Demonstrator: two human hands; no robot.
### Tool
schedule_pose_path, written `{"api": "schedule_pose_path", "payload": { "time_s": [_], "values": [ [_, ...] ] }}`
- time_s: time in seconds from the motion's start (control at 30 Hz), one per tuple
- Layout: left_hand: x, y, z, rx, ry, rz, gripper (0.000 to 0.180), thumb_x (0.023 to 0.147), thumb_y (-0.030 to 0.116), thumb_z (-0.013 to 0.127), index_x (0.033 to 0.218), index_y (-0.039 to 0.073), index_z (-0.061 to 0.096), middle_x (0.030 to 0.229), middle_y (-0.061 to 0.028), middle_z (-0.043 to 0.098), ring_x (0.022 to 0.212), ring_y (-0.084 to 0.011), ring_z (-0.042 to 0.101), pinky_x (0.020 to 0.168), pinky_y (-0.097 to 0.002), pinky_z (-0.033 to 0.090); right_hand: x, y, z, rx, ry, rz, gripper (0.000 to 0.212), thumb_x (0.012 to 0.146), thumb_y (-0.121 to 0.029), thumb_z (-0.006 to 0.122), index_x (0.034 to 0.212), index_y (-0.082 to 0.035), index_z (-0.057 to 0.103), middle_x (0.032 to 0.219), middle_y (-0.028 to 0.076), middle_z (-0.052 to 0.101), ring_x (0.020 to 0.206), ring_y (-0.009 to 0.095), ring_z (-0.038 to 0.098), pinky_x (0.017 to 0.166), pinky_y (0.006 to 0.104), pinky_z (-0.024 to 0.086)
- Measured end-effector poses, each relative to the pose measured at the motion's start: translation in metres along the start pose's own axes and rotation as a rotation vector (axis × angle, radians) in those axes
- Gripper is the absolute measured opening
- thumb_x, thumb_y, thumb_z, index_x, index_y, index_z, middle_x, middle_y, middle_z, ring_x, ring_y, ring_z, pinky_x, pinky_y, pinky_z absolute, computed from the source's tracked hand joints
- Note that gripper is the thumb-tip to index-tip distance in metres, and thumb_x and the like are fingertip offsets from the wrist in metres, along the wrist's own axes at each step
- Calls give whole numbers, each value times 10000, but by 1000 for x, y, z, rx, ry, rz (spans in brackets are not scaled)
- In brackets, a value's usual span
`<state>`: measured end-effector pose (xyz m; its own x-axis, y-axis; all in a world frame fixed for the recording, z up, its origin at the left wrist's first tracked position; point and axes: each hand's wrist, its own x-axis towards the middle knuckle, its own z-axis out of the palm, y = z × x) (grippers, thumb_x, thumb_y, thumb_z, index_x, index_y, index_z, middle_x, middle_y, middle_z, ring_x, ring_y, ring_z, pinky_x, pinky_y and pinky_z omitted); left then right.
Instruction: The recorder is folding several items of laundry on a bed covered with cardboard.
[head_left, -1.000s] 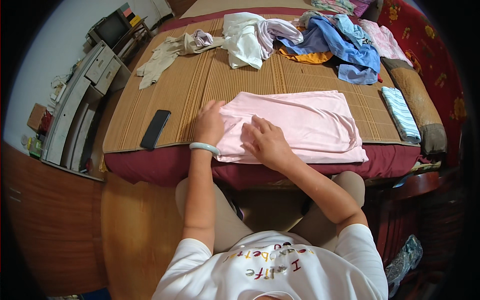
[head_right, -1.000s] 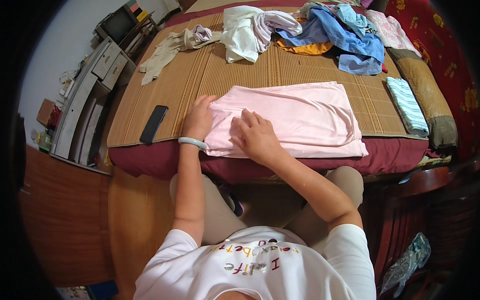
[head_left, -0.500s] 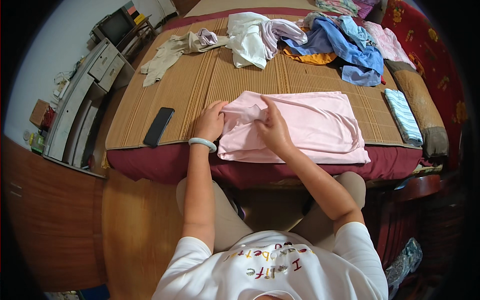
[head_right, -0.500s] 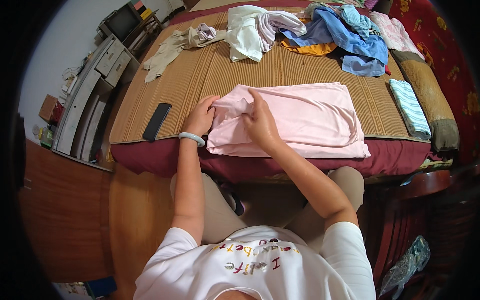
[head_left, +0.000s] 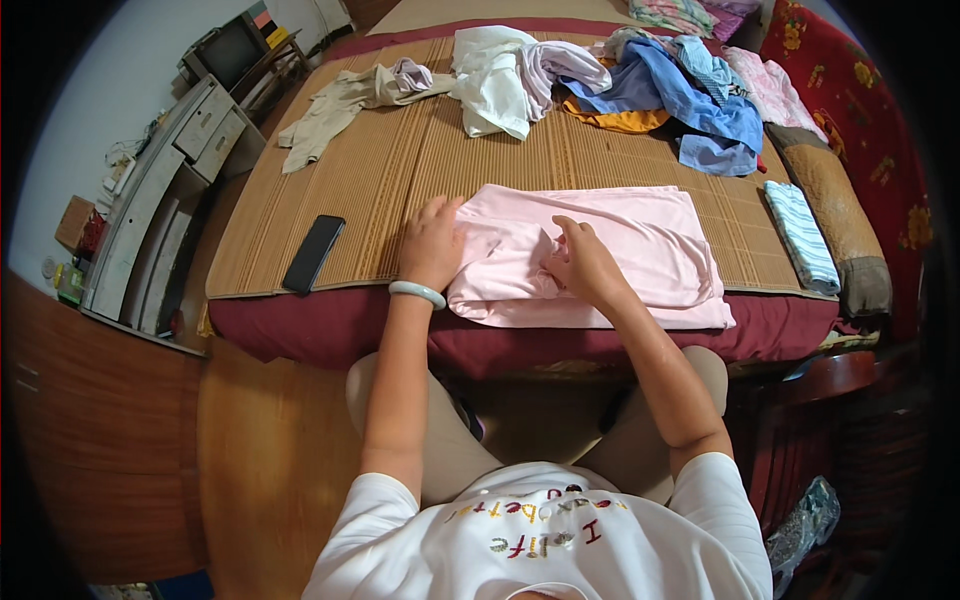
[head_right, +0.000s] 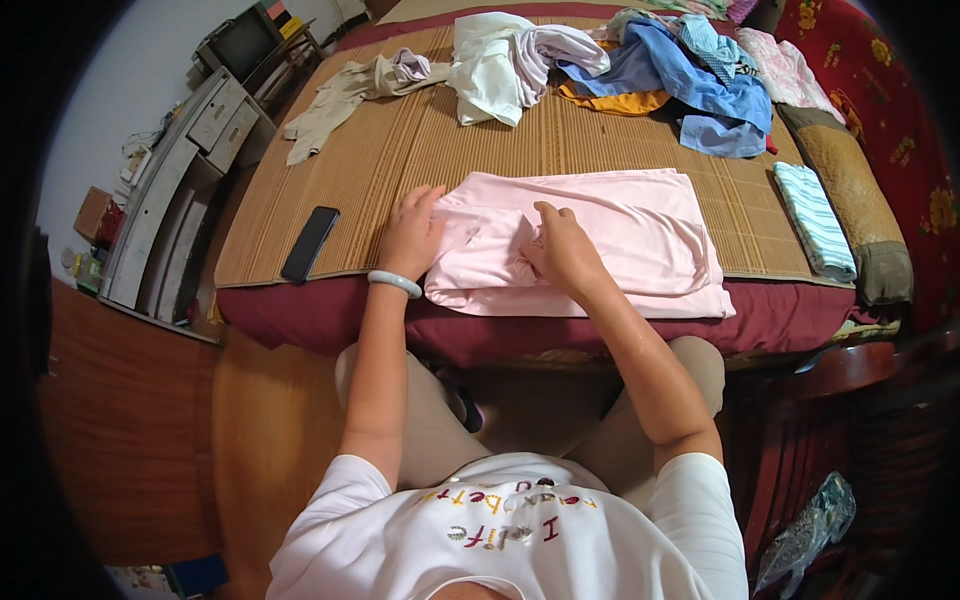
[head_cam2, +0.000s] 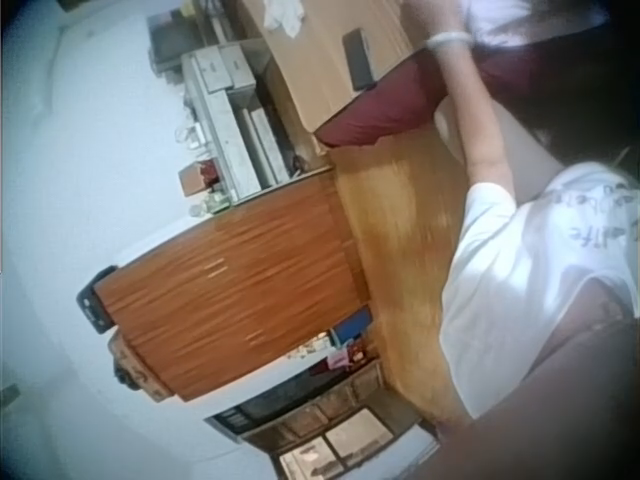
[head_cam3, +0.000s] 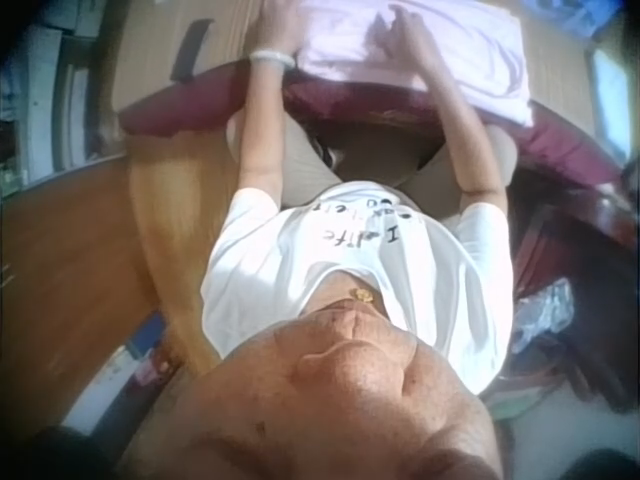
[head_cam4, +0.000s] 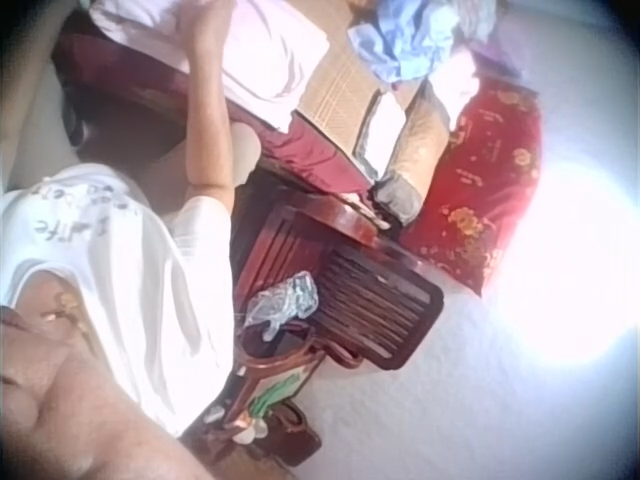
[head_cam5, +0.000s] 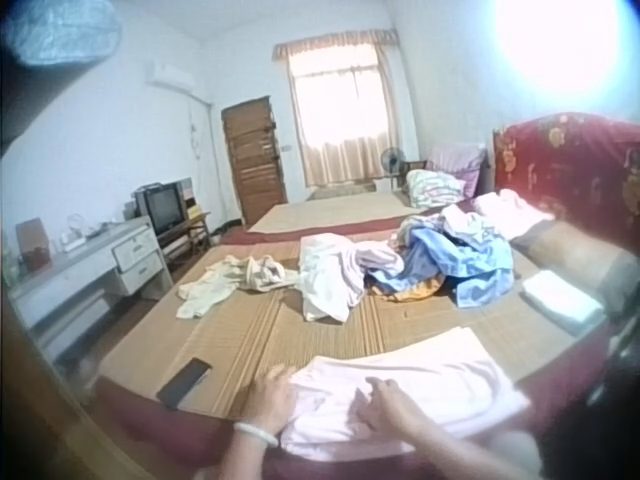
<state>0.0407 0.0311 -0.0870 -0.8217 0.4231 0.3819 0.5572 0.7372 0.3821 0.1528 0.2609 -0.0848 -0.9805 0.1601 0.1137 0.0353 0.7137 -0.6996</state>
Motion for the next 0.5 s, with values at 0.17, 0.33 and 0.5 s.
{"api": "schedule_pose_path", "payload": {
  "time_s": [0.17,0.33,0.5],
  "values": [
    [-33,35,12,310,-340,157,865,892,598,554,1519,55,307,1568,-230,270,1476,-413,177,1180,-535,188,1,-1,0,5,-10,-6,610,793,-105,684,1355,14,481,1186,275,569,1040,413,622,905,435,514],
    [-36,45,3,305,-375,105,976,836,660,581,1548,85,243,1599,-231,190,1486,-402,161,1164,-586,179,-2,-5,-5,-21,-20,-5,597,799,-140,677,1350,-1,496,1189,252,579,1044,398,627,903,434,514],
    [-61,54,8,263,-272,306,956,831,620,606,1542,83,260,1598,-234,190,1478,-400,193,1149,-590,203,3,-3,-2,-12,-24,-7,557,813,-213,696,1307,-6,543,1194,226,599,1034,373,634,898,442,506]
  ]
}}
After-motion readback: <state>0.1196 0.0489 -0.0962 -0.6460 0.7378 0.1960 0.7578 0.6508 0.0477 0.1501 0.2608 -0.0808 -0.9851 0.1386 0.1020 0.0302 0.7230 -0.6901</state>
